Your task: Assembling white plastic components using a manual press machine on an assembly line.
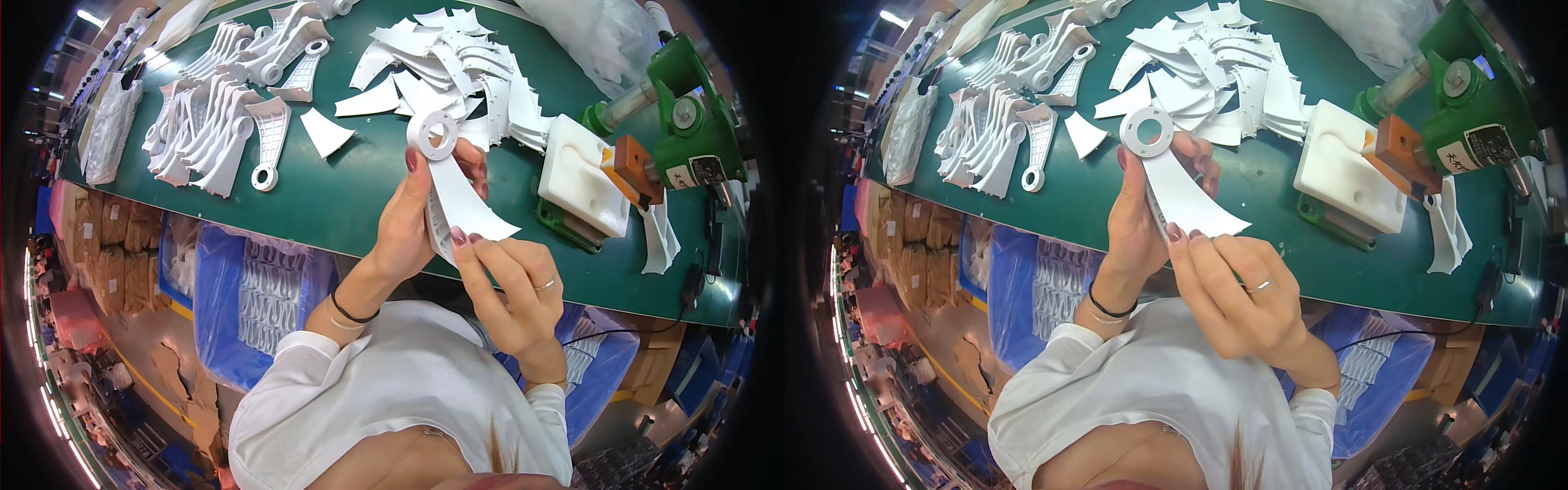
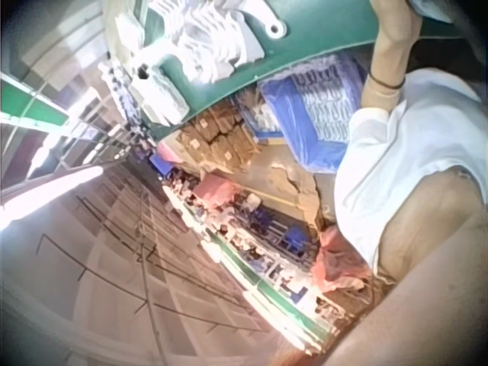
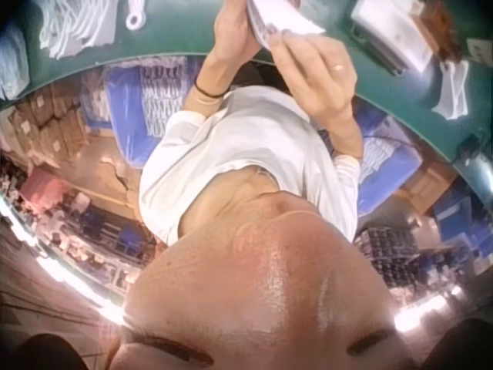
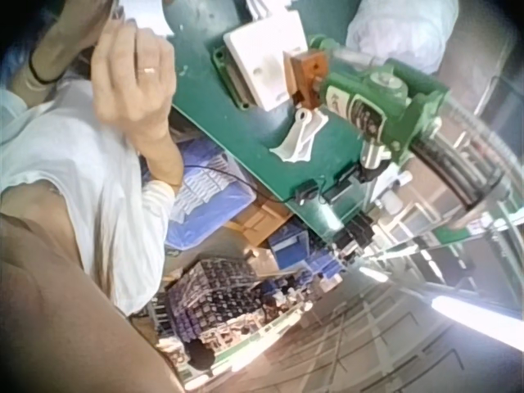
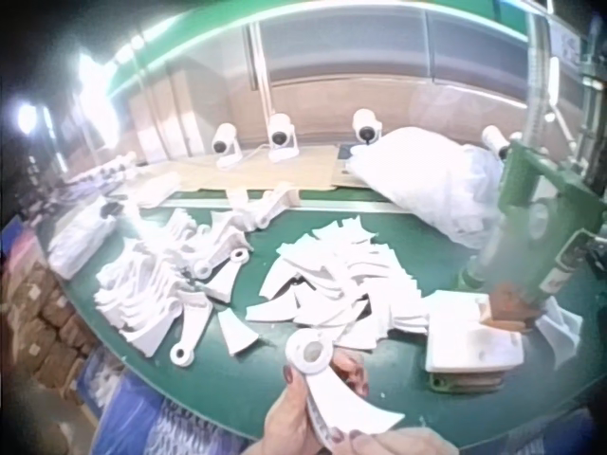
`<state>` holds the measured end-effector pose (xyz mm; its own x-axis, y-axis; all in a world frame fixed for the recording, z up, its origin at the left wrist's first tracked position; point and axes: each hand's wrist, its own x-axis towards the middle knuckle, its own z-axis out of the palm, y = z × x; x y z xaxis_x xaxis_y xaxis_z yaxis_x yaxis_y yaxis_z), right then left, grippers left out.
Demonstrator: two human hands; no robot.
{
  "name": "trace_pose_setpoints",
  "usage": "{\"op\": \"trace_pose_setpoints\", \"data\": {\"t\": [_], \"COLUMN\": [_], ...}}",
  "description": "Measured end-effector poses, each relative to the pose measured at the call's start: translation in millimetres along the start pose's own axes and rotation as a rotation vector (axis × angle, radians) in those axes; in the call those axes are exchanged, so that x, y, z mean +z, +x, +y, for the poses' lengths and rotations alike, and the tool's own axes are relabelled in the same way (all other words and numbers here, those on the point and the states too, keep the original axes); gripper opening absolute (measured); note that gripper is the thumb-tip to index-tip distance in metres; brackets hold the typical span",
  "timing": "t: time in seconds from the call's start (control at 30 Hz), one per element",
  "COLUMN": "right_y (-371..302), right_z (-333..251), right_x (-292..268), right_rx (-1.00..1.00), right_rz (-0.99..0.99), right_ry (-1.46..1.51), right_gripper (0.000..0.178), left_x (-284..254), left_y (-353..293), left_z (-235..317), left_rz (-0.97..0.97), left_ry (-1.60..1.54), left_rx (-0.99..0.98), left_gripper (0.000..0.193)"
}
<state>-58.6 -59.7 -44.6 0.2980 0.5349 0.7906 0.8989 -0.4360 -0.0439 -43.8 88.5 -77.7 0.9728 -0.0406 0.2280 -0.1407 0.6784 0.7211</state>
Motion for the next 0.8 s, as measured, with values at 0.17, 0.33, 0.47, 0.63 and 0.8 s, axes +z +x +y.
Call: {"op": "trace_pose_setpoints", "data": {"t": [0.17, 0.33, 0.47, 0.63, 0.8], "right_y": [5, 12, 5, -22, -43], "right_z": [1, -1, -3, -10, -6], "right_x": [-6, -18, -18, -11, 0], "right_rx": [0.042, 0.186, 0.221, 0.339, 0.64], "right_rz": [-0.116, -0.298, -0.375, -0.152, 0.115], "right_ry": [0.086, 0.182, 0.188, 0.071, 0.306], "right_gripper": [0.024, 0.042, 0.053, 0.041, 0.065], "left_x": [-5, -6, -14, 0, 19], "left_y": [-1, -11, -8, -9, -7], "left_z": [-8, -19, -24, -18, -25], "left_rz": [-0.084, -0.107, -0.17, -0.11, -0.157], "left_ry": [-0.15, -0.319, -0.33, -0.192, -0.196], "left_rx": [-0.046, -0.114, -0.061, 0.008, 0.135], "left_gripper": [0.055, 0.053, 0.048, 0.046, 0.046]}}
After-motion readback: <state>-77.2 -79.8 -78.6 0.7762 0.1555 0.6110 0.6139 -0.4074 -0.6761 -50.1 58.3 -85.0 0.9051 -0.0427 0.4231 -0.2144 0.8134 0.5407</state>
